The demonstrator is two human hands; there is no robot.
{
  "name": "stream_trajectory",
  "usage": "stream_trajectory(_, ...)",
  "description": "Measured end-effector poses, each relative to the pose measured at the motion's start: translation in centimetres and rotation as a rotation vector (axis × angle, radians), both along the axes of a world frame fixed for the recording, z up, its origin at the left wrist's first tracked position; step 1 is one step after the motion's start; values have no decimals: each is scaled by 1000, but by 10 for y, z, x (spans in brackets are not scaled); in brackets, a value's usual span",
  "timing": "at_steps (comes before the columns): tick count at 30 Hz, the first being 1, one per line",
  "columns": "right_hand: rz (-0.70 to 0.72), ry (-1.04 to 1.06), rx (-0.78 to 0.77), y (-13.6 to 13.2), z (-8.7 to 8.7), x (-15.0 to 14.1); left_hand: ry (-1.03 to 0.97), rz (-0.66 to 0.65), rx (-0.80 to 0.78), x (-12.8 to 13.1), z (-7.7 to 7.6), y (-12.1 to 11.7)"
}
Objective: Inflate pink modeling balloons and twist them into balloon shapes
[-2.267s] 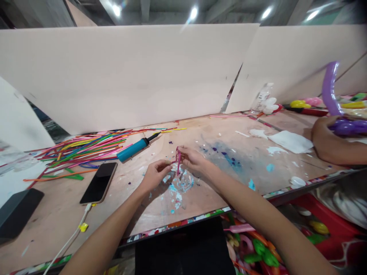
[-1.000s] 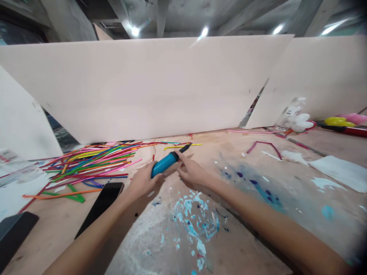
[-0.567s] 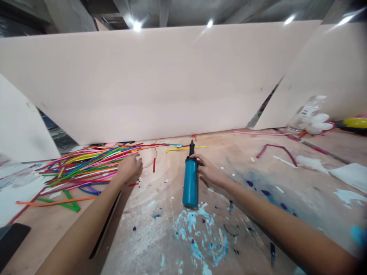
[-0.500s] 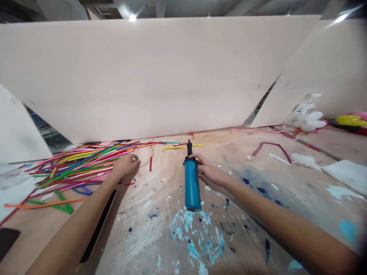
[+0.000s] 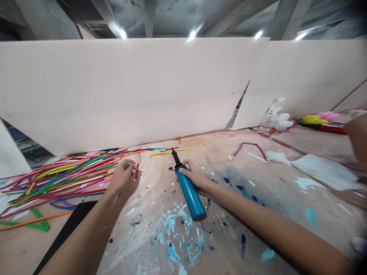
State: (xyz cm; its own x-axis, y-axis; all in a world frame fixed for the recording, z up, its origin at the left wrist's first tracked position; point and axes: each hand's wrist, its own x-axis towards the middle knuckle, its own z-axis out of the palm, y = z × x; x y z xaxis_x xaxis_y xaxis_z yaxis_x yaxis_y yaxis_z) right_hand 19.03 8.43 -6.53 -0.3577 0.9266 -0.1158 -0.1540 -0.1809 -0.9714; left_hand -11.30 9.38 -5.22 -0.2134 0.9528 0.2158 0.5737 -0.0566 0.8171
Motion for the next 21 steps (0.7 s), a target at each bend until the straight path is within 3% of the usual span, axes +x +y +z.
stream_trajectory(1, -11, 7, 1, -5, 0, -1, -64, -33, -4, 16, 0, -4)
stream_trajectory(2, -11, 25, 3, -10, 0, -2, -265, -100, -45, 32, 0, -9)
stream_trajectory(6, 68, 127, -41, -31, 1, -6, -489, -155, -74, 84, -8, -30)
stream_trajectory(9, 114, 118, -190, -38, 4, -13, -529, -159, -56, 98, -16, -37)
stream_trajectory(12, 117, 93, -246, -34, 10, -26, -648, -130, -65, 95, -17, -35)
stream_trajectory(17, 11, 140, -121, -22, 17, -55, -953, -121, 0, 92, 5, -25)
stream_trajectory(21, 81, 125, -44, -28, 27, -61, -1101, -147, -8, 103, 32, -22)
